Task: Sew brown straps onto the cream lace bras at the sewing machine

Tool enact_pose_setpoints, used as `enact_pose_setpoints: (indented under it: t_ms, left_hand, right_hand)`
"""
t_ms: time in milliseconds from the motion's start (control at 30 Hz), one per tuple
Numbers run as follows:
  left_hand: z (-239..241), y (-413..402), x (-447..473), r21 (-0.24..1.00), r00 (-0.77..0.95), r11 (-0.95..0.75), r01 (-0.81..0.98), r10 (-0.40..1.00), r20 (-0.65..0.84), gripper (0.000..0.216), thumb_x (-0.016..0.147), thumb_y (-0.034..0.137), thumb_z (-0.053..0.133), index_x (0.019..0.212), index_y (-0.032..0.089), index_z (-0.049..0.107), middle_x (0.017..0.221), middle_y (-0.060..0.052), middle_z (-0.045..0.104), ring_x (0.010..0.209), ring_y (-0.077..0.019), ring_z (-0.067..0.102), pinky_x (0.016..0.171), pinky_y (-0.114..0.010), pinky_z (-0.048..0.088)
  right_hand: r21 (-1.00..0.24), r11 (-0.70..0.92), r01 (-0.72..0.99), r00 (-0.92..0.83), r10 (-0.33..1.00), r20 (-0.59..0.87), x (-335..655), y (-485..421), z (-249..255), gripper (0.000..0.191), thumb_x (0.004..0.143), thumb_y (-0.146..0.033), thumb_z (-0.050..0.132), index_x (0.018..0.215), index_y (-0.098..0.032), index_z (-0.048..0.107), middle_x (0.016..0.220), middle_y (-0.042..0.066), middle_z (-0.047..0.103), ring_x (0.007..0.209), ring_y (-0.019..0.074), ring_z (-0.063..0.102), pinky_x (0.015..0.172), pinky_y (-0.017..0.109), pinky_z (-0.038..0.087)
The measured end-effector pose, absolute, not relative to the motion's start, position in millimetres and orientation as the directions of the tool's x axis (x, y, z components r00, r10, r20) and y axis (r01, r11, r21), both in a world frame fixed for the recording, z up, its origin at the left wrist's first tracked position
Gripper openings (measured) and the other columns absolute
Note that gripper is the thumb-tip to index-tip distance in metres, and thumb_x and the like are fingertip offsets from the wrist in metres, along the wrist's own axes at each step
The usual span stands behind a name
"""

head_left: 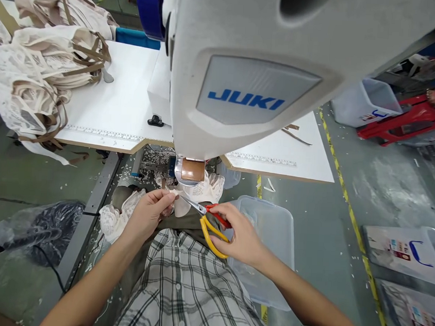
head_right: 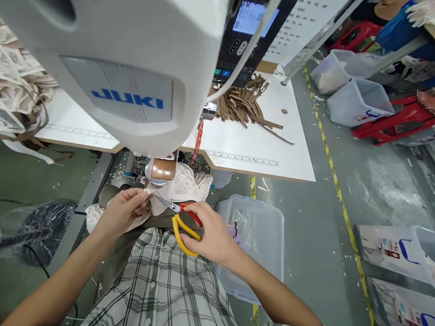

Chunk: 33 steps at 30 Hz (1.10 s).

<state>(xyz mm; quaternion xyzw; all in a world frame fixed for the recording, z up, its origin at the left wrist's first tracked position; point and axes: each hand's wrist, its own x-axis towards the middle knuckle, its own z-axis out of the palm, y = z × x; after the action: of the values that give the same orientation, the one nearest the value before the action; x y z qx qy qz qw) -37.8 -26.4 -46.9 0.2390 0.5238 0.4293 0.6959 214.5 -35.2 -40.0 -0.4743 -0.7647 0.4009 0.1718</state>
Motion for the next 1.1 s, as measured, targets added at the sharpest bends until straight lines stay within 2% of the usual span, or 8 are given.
enact_pose_setpoints:
  t_ms: [233, 433, 533, 667, 833, 933, 1000, 1100]
  left_hand:
    - [-42, -29, -37, 0.881, 0.002, 0.472, -0.04, 0.882, -0.472, 0.029, 0.085, 0.045, 0.064, 0.079, 0.017, 0.065, 0.065, 0.003, 0.053, 0.057, -0.0082, 0.039, 0.055, -0.023, 0.03]
    - [-41, -29, -40, 0.899, 0.005, 0.417, 0.134, 0.907, -0.421, 0.031, 0.091, 0.04, 0.054, 0.072, 0.017, 0.06, 0.065, 0.003, 0.053, 0.058, -0.0091, 0.041, 0.056, -0.023, 0.031]
    - [-44, -30, -40, 0.896, -0.002, 0.438, 0.072, 0.899, -0.439, 0.032, 0.09, 0.042, 0.057, 0.071, 0.016, 0.06, 0.064, 0.003, 0.052, 0.057, -0.0089, 0.04, 0.055, -0.022, 0.03]
    - [-49, -32, -34, 0.881, -0.021, 0.448, -0.151, 0.889, -0.456, 0.032, 0.085, 0.042, 0.066, 0.068, 0.015, 0.059, 0.06, 0.004, 0.047, 0.055, -0.0077, 0.036, 0.053, -0.022, 0.027]
    - [-48, -32, -27, 0.824, -0.045, 0.396, -0.405, 0.891, -0.451, 0.032, 0.083, 0.043, 0.064, 0.069, 0.017, 0.052, 0.062, 0.006, 0.042, 0.054, -0.0062, 0.031, 0.053, -0.021, 0.027]
    - [-43, -30, -25, 0.79, -0.02, 0.395, -0.47, 0.889, -0.457, 0.031, 0.082, 0.043, 0.065, 0.071, 0.017, 0.052, 0.061, 0.007, 0.037, 0.052, -0.0059, 0.028, 0.051, -0.02, 0.026]
    - [-40, -28, -25, 0.774, 0.011, 0.408, -0.484, 0.888, -0.46, 0.03, 0.082, 0.043, 0.066, 0.074, 0.016, 0.055, 0.061, 0.007, 0.037, 0.053, -0.0062, 0.029, 0.052, -0.02, 0.027]
    - [-34, -25, -27, 0.81, 0.029, 0.429, -0.4, 0.889, -0.456, 0.032, 0.085, 0.046, 0.063, 0.073, 0.016, 0.056, 0.064, 0.004, 0.043, 0.059, -0.0081, 0.039, 0.058, -0.021, 0.035]
  right_hand:
    - [-0.791, 0.248, 0.559, -0.525, 0.845, -0.106, 193, -25, -41, 0.047, 0.074, -0.026, 0.071, 0.118, -0.025, 0.054, 0.114, 0.006, 0.062, 0.099, 0.0222, 0.06, 0.083, 0.035, 0.049]
    - [-0.785, 0.222, 0.578, -0.52, 0.842, -0.145, 189, -19, -39, 0.039, 0.08, -0.027, 0.069, 0.117, -0.025, 0.059, 0.11, 0.005, 0.066, 0.093, 0.0202, 0.062, 0.083, 0.035, 0.05]
    - [-0.78, 0.206, 0.591, -0.516, 0.839, -0.17, 191, -18, -36, 0.035, 0.083, -0.028, 0.068, 0.118, -0.024, 0.061, 0.106, 0.005, 0.068, 0.089, 0.0192, 0.063, 0.08, 0.033, 0.051]
    - [-0.773, 0.211, 0.599, -0.508, 0.846, -0.163, 200, -23, -36, 0.031, 0.089, -0.033, 0.064, 0.119, -0.025, 0.064, 0.101, 0.006, 0.068, 0.08, 0.0173, 0.063, 0.074, 0.031, 0.051]
    - [-0.717, 0.172, 0.676, -0.406, 0.898, -0.167, 228, -28, -37, 0.03, 0.088, -0.038, 0.062, 0.115, -0.027, 0.067, 0.089, 0.003, 0.068, 0.064, 0.0148, 0.058, 0.06, 0.028, 0.05]
    - [-0.615, 0.147, 0.775, -0.275, 0.954, -0.119, 254, 0, -33, 0.034, 0.087, -0.044, 0.061, 0.115, -0.025, 0.068, 0.091, 0.005, 0.069, 0.062, 0.0158, 0.059, 0.056, 0.029, 0.049]
    - [-0.497, 0.154, 0.854, -0.196, 0.98, -0.032, 272, 34, -31, 0.039, 0.089, -0.047, 0.059, 0.119, -0.024, 0.067, 0.095, 0.007, 0.07, 0.067, 0.0187, 0.062, 0.06, 0.032, 0.05]
    - [-0.303, 0.24, 0.922, -0.224, 0.971, 0.087, 286, 84, -27, 0.039, 0.093, -0.043, 0.053, 0.123, -0.021, 0.064, 0.111, 0.012, 0.068, 0.092, 0.0278, 0.066, 0.077, 0.041, 0.053]
